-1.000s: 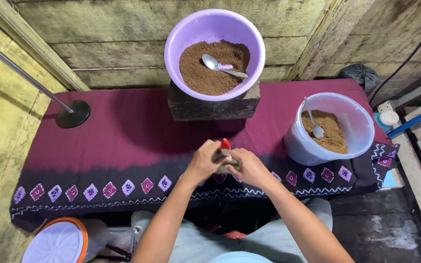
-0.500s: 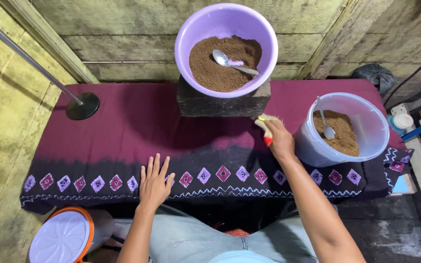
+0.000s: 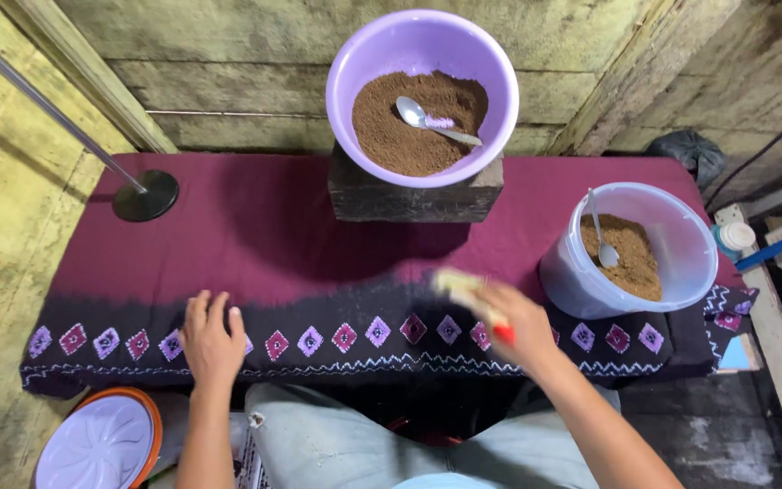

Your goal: Moving a stone block and brushing a substance onto a patterned fabric

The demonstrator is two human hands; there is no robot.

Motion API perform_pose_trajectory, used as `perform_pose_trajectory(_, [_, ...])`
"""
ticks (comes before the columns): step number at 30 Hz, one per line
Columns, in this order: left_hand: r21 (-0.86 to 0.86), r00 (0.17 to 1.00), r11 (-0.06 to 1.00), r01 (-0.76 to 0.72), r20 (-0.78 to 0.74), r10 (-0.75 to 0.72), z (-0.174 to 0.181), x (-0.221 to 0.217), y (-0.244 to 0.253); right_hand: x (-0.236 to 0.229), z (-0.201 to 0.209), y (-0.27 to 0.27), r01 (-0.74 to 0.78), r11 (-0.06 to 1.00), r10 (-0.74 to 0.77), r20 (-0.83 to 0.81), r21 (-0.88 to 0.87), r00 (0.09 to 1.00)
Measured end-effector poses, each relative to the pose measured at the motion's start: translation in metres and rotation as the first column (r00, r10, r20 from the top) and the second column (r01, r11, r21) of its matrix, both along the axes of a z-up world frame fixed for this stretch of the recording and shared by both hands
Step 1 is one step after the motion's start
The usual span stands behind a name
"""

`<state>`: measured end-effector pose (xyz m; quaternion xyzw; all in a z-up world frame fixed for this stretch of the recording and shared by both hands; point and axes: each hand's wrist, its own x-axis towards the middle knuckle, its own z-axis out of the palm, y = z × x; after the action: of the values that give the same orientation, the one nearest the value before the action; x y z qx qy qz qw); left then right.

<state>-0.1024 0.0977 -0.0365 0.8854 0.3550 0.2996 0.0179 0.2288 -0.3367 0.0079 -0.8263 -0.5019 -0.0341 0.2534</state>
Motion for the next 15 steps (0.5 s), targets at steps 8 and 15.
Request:
perform_pose_trajectory(8, [-0.254,0.934,0.925,-0.282,-0.293,0.204,-0.022,-0.023,0.031,-0.017,-0.057,0.096,0.16,0.982,-0.111,0.381,-0.1,0.918])
perform_pose_trajectory(15, [-0.23,0.95,0.943,-0.239,-0.255,0.179,-0.018,-0.031,0.036,-0.089,-0.007,0.069,-0.247,0.966,0.252,0.061,-0.081,0.966])
